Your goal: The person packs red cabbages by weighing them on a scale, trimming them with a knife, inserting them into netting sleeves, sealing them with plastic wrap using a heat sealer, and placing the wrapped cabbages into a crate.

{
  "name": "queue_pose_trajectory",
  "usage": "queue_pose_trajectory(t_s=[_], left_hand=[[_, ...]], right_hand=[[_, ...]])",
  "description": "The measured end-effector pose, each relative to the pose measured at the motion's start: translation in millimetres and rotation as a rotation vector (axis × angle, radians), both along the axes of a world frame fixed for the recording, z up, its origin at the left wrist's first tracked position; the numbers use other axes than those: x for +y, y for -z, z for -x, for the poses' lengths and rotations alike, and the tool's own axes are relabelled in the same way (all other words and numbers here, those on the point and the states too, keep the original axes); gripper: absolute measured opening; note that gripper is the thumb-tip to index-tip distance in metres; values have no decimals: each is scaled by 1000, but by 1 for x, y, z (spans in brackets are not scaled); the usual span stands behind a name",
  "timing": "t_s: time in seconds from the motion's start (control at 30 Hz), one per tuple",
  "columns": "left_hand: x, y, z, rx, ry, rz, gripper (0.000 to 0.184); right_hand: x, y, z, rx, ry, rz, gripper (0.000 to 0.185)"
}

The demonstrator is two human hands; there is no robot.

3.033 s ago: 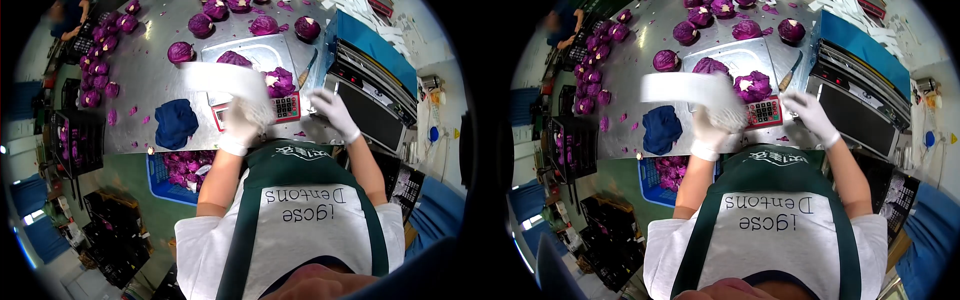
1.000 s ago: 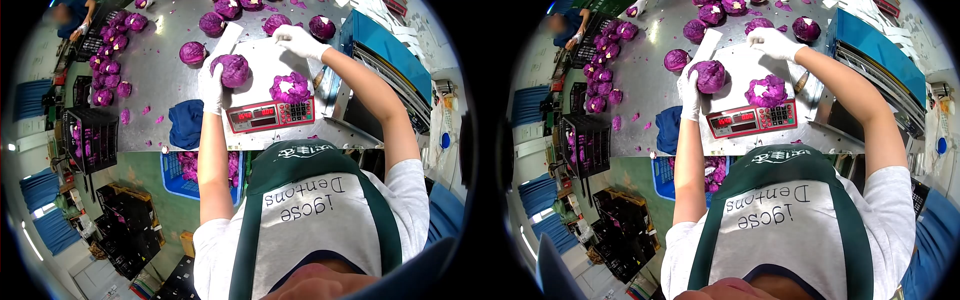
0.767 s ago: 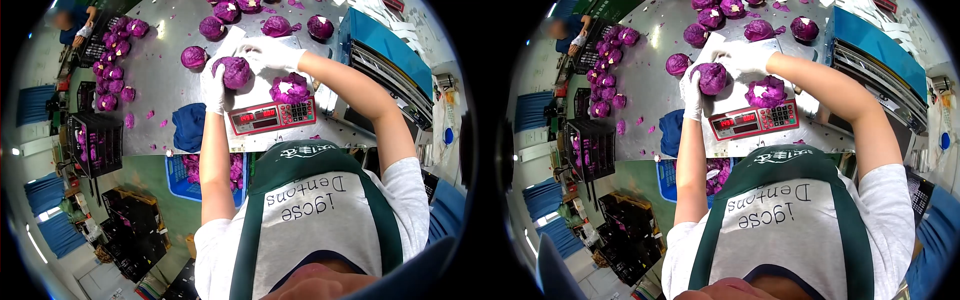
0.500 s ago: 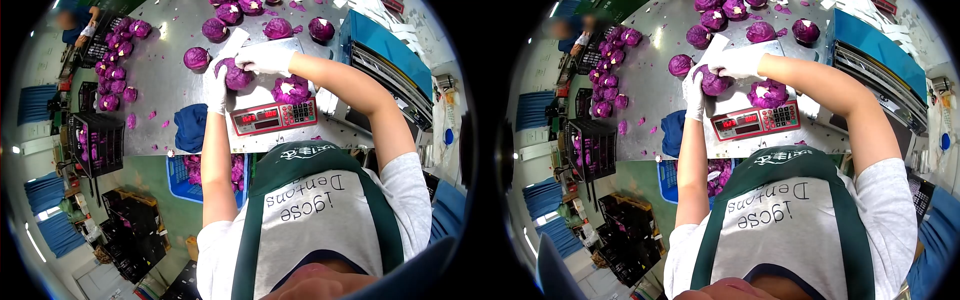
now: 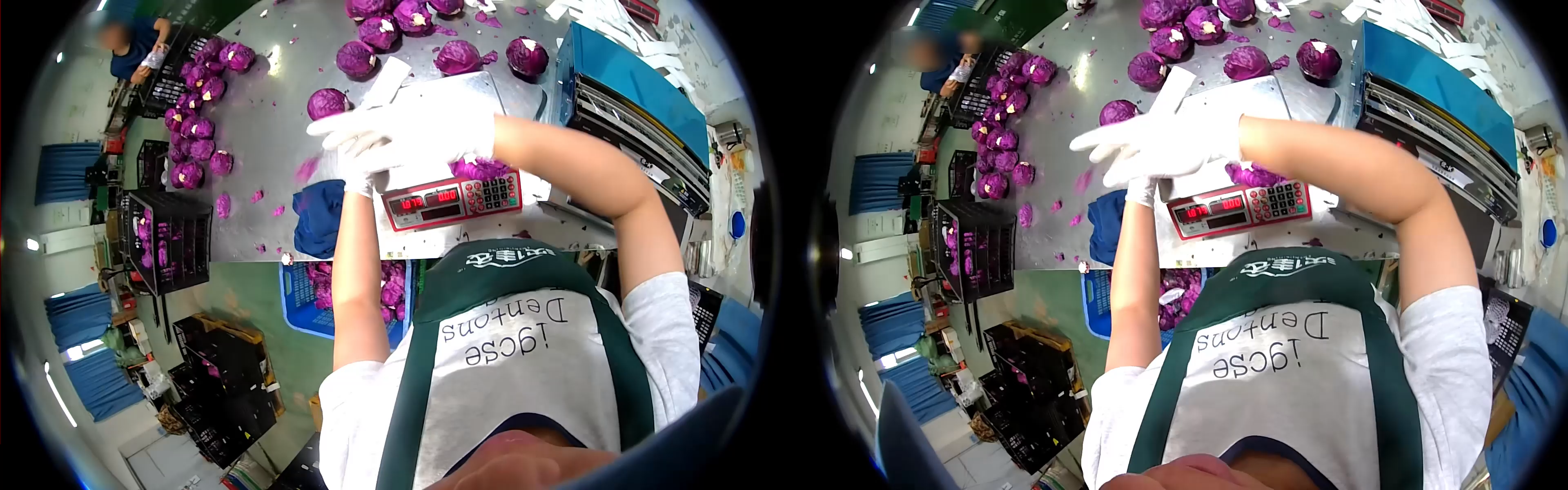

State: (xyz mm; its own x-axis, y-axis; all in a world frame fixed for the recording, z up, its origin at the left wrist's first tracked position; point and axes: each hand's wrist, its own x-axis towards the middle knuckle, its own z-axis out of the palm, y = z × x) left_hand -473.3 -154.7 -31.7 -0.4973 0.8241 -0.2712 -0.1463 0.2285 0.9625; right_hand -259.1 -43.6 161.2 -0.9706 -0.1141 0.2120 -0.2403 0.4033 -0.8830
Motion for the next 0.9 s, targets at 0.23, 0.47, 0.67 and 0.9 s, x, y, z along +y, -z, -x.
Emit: queue_pose_trajectory(t_s=[0.23, 0.47, 0.67, 0.9], left_hand=[[2, -30, -49, 312, -200, -368, 33], [-3, -37, -51, 260, -196, -302, 32], [-1, -51, -59, 320, -273, -267, 32], [4, -35, -41, 565, -262, -135, 37]], right_hand=[[21, 85, 16, -61, 374, -623, 32], [13, 105, 17, 20, 444, -845, 31], [0, 120, 28, 123, 542, -778, 25], [0, 130, 37, 78, 543, -829, 23]])
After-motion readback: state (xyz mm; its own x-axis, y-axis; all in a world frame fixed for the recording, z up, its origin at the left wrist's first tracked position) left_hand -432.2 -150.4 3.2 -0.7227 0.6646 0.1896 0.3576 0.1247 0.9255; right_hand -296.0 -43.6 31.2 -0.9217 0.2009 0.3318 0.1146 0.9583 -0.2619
